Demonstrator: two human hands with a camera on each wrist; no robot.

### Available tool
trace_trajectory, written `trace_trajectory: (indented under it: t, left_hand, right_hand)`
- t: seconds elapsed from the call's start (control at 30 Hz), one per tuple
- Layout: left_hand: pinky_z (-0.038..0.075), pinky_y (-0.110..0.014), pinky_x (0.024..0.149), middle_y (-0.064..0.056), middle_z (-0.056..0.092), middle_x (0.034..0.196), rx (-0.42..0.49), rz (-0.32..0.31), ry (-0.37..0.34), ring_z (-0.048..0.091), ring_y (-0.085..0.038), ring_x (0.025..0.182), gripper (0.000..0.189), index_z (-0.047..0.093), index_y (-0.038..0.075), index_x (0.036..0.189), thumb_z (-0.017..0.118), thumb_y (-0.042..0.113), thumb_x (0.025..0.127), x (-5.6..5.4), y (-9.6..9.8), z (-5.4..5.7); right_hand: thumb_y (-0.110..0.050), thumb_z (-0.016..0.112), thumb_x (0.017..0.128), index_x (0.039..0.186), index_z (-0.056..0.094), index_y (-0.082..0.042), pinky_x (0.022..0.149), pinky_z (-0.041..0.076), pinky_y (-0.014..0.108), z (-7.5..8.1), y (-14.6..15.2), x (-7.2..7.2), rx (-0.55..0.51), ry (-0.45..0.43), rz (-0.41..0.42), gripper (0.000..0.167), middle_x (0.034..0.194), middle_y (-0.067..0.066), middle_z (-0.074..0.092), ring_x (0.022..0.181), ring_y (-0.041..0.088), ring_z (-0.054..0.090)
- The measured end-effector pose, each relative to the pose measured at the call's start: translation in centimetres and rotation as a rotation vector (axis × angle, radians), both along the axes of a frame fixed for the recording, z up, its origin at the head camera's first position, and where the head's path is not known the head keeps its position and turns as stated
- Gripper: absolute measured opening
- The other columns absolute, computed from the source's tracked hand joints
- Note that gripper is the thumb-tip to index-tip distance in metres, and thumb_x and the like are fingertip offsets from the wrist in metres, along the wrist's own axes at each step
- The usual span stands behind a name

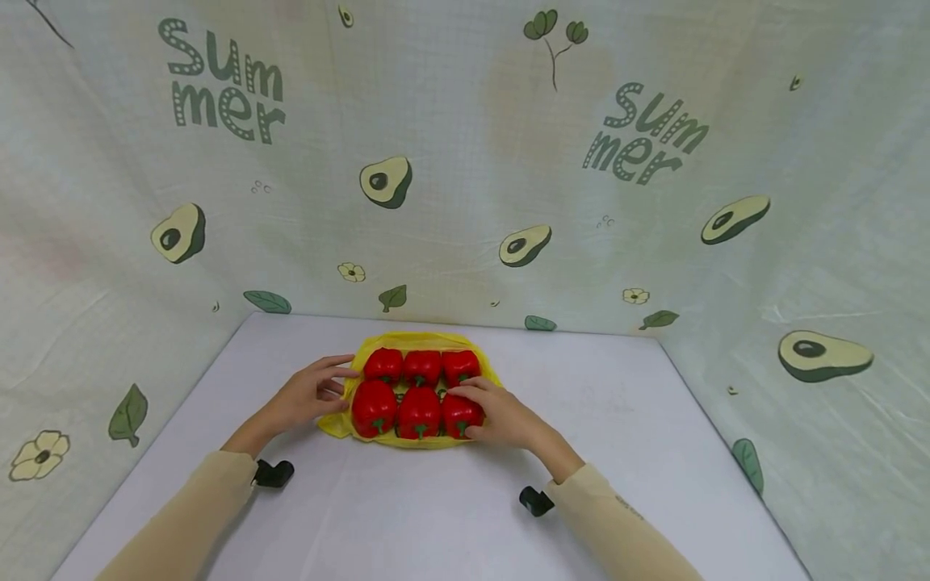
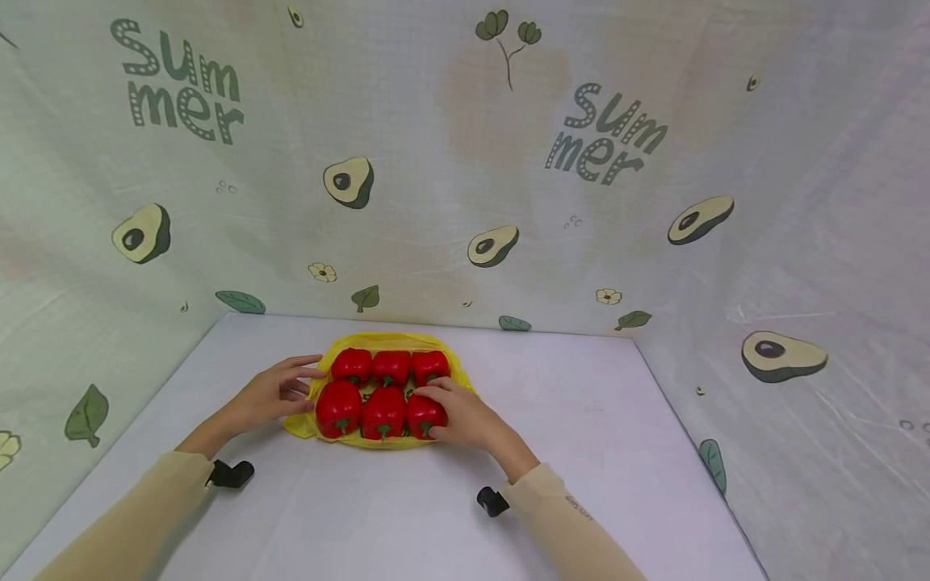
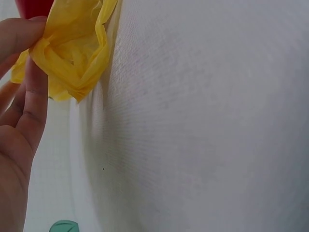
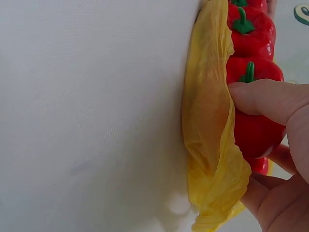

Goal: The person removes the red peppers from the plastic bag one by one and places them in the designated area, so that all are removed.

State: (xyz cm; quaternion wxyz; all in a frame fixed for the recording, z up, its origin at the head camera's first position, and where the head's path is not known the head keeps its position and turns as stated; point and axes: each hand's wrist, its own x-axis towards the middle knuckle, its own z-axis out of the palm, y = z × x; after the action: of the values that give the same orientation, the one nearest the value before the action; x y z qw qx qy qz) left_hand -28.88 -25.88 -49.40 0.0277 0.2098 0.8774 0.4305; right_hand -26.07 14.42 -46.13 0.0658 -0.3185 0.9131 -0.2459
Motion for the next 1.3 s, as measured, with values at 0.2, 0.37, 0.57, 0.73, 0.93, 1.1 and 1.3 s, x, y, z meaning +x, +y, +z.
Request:
trace_trajectory:
  t: [0.2, 0.37, 0.57, 0.73, 0.93, 1.1, 1.3]
  left_hand:
    - [0.063, -0.029, 0.09, -0.019, 0.049, 0.156, 0.0, -0.005, -0.01, 0.071, -0.027, 0.111, 0.063, 0.06, 0.007, 0.149, 0.084, 0.007, 0.091, 0.0, 0.1, -0.3]
    - [0.063, -0.03, 0.091, -0.018, 0.045, 0.161, 0.005, -0.007, 0.003, 0.071, -0.028, 0.112, 0.057, 0.064, 0.008, 0.145, 0.083, 0.006, 0.092, 0.0, 0.4, -0.1]
    - [0.063, -0.03, 0.091, -0.018, 0.042, 0.163, -0.008, -0.006, 0.008, 0.071, -0.027, 0.111, 0.054, 0.067, 0.009, 0.142, 0.084, 0.006, 0.091, 0.1, 0.6, 0.0]
    - [0.063, -0.027, 0.091, -0.015, 0.041, 0.165, -0.01, -0.011, 0.025, 0.071, -0.026, 0.111, 0.052, 0.068, 0.011, 0.14, 0.084, 0.006, 0.09, 0.0, 0.7, -0.2]
    - [0.061, -0.022, 0.091, -0.015, 0.041, 0.165, -0.009, -0.026, 0.04, 0.071, -0.027, 0.112, 0.053, 0.067, 0.011, 0.141, 0.084, 0.005, 0.09, 0.0, 0.8, -0.2]
    - [0.062, -0.024, 0.091, -0.015, 0.041, 0.165, -0.02, -0.017, 0.041, 0.071, -0.028, 0.112, 0.053, 0.067, 0.012, 0.141, 0.084, 0.006, 0.091, 0.0, 0.8, -0.2]
    - [0.061, -0.022, 0.09, -0.014, 0.042, 0.165, -0.035, 0.004, 0.055, 0.071, -0.025, 0.111, 0.054, 0.068, 0.013, 0.141, 0.085, 0.006, 0.09, -0.1, 0.6, -0.3]
  right_hand:
    - [-0.014, 0.079, 0.094, 0.152, 0.058, -0.02, 0.106, 0.057, 0.047, 0.5, 0.5, 0.2, -0.02, 0.023, -0.018, 0.062, 0.158, 0.007, 0.05, 0.14, 0.031, 0.052]
    - [-0.016, 0.08, 0.095, 0.153, 0.057, -0.023, 0.105, 0.058, 0.047, 2.1, 1.0, 0.4, -0.056, 0.055, -0.015, 0.063, 0.16, 0.007, 0.049, 0.144, 0.03, 0.049]
    - [-0.016, 0.081, 0.094, 0.154, 0.055, -0.021, 0.102, 0.06, 0.042, 4.1, 2.4, 0.4, -0.078, 0.107, -0.01, 0.065, 0.158, 0.008, 0.049, 0.137, 0.027, 0.055]
    - [-0.013, 0.081, 0.094, 0.153, 0.056, -0.02, 0.097, 0.062, 0.038, 5.4, 4.4, -0.3, -0.094, 0.175, -0.04, 0.065, 0.156, 0.008, 0.051, 0.128, 0.026, 0.06]
    - [-0.007, 0.083, 0.09, 0.15, 0.057, -0.015, 0.096, 0.063, 0.045, 6.1, 7.4, -1.7, -0.108, 0.247, -0.094, 0.065, 0.151, 0.013, 0.055, 0.126, 0.032, 0.062]
    - [-0.004, 0.082, 0.089, 0.149, 0.057, -0.012, 0.093, 0.064, 0.049, 6.2, 9.5, -3.3, -0.107, 0.254, -0.141, 0.065, 0.149, 0.016, 0.056, 0.122, 0.036, 0.063]
    - [-0.006, 0.082, 0.09, 0.149, 0.056, -0.013, 0.095, 0.063, 0.051, 5.4, 11.5, -5.5, -0.066, 0.238, -0.205, 0.065, 0.147, 0.015, 0.055, 0.126, 0.037, 0.061]
